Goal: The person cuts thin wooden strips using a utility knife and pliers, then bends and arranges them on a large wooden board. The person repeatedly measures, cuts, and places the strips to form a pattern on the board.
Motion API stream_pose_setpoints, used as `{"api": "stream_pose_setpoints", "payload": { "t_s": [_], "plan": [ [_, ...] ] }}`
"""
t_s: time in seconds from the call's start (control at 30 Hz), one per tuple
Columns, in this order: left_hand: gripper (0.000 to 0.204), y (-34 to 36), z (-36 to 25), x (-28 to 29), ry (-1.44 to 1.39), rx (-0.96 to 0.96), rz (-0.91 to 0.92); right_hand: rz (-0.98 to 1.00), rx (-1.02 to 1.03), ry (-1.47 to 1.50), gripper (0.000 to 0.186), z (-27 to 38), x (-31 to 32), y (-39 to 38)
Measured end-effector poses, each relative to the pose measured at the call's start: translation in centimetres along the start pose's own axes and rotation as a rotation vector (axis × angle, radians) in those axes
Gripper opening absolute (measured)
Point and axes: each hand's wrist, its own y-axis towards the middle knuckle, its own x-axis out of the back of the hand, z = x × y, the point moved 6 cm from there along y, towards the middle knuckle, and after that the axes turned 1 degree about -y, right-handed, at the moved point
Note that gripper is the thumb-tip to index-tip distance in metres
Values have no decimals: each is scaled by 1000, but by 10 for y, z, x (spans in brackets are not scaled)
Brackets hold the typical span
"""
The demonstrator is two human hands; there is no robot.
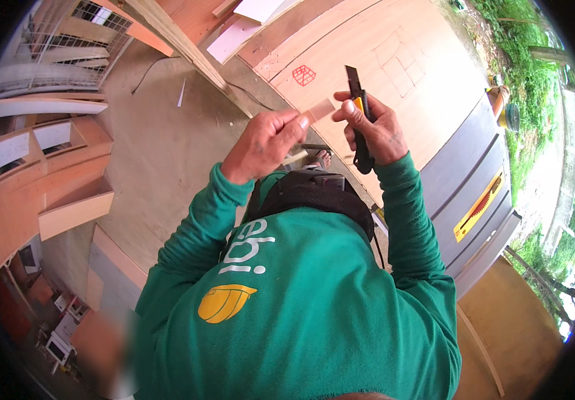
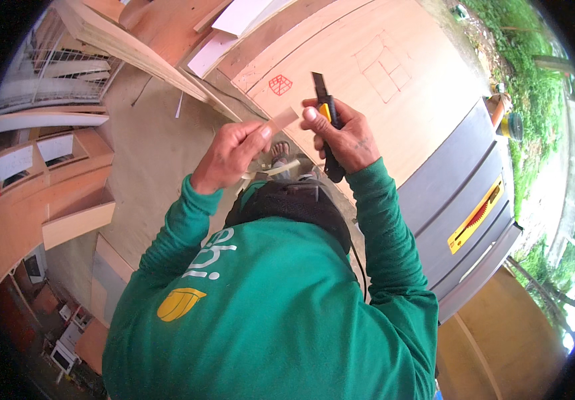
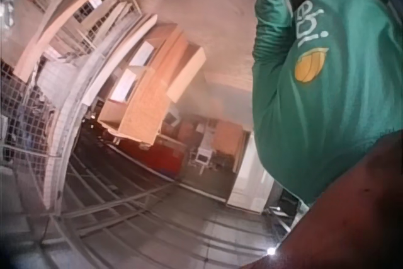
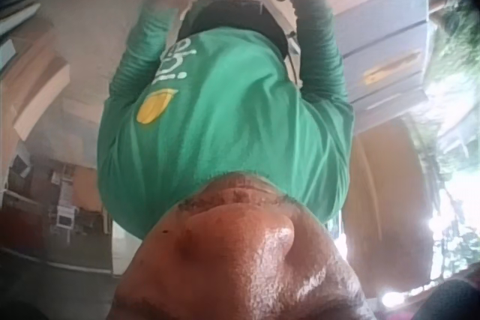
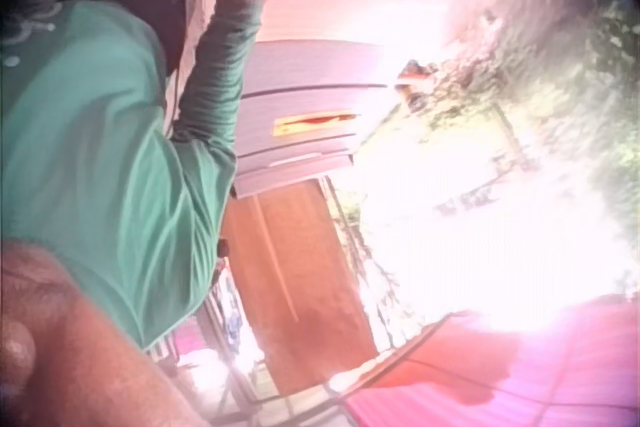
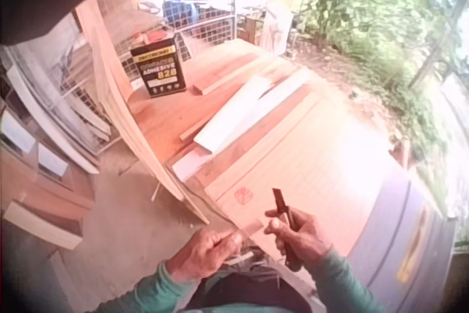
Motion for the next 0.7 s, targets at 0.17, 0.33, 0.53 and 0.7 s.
{"api": "stream_pose_setpoints", "payload": {
  "t_s": [0.17, 0.33, 0.53, 0.7],
  "plan": [
    [38, -26, -49, 9, -73, -107, 143, 216, -52, 138, 36, 30, -30, -9],
    [36, -35, -64, 13, -227, -158, 230, 429, -130, 235, 39, 35, -64, -11],
    [37, -51, -33, 33, -77, 36, 306, 222, 318, -62, 30, 68, -55, -7],
    [40, -72, -38, 31, -122, 64, 253, 80, 414, -216, 31, 113, -51, -29]
  ]
}}
